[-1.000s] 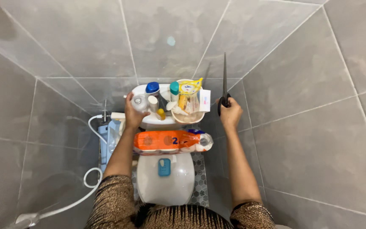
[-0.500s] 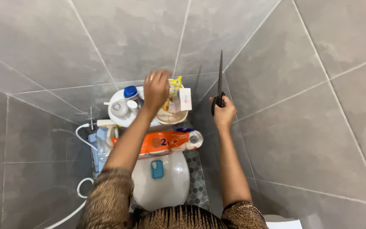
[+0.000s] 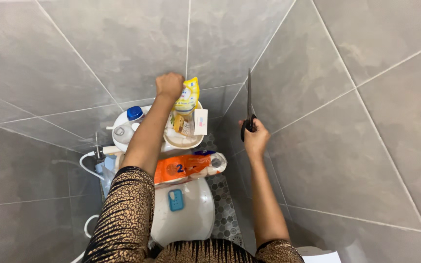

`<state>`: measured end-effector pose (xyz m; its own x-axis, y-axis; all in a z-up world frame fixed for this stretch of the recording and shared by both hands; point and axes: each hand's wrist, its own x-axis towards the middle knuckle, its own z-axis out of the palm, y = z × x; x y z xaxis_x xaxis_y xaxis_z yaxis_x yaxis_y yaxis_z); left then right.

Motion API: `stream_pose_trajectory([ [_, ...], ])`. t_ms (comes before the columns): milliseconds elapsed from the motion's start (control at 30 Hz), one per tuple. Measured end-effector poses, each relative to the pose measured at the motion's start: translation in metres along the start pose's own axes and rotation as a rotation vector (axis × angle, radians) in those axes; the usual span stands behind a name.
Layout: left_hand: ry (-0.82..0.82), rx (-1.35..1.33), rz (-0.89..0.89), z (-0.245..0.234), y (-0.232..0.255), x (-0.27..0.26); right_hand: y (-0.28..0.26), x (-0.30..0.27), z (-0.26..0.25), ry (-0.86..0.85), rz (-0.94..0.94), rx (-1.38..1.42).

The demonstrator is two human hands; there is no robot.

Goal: The person places a roll of toilet paper on a holder, washes a shelf with water from a sprayer, dries the shelf with a cloth, and refills a small bottle with soap from a plastic pouch.

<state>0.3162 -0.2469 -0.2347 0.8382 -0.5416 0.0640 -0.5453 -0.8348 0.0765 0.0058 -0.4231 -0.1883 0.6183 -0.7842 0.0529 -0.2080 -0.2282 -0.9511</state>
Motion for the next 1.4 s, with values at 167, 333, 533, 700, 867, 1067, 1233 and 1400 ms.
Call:
stream_pose_trajectory([
  [167, 0.066, -0.056, -0.006, -0.056, 0.011, 0.0, 0.002, -0.002, 0.013, -0.01, 0.002, 0.014],
  [333, 0.205, -0.195, 0.014, -0.121, 0.02, -0.021, -0.003, -0.006, 0.022, -0.054, -0.011, 0.079],
  [533, 0.454, -0.581, 0.01, -0.197, 0.035, -0.065, -0.07, -0.031, 0.064, -0.299, -0.302, 0.549],
  [700, 0.216, -0.962, -0.215, -0.238, 0.047, -0.136, -0.136, -0.06, 0.09, -0.223, -0.464, 0.557],
  [867, 0.19, -0.814, -0.151, -0.274, 0.028, -0.224, -0.164, -0.091, 0.078, -0.33, -0.293, 0.765],
  [1067, 0.698, -0.343, -0.004, -0.308, 0.027, -0.339, -0.19, -0.14, 0.058, -0.537, -0.227, 0.862],
  [1233, 0.467, -1.113, -0.089, -0.265, 0.023, -0.36, -0.187, -0.177, 0.071, -0.52, -0.184, 0.881],
  [1400, 0.326, -1.258, -0.163, -0.235, 0.008, -0.365, -0.167, -0.182, 0.058, -0.493, -0.264, 0.756],
])
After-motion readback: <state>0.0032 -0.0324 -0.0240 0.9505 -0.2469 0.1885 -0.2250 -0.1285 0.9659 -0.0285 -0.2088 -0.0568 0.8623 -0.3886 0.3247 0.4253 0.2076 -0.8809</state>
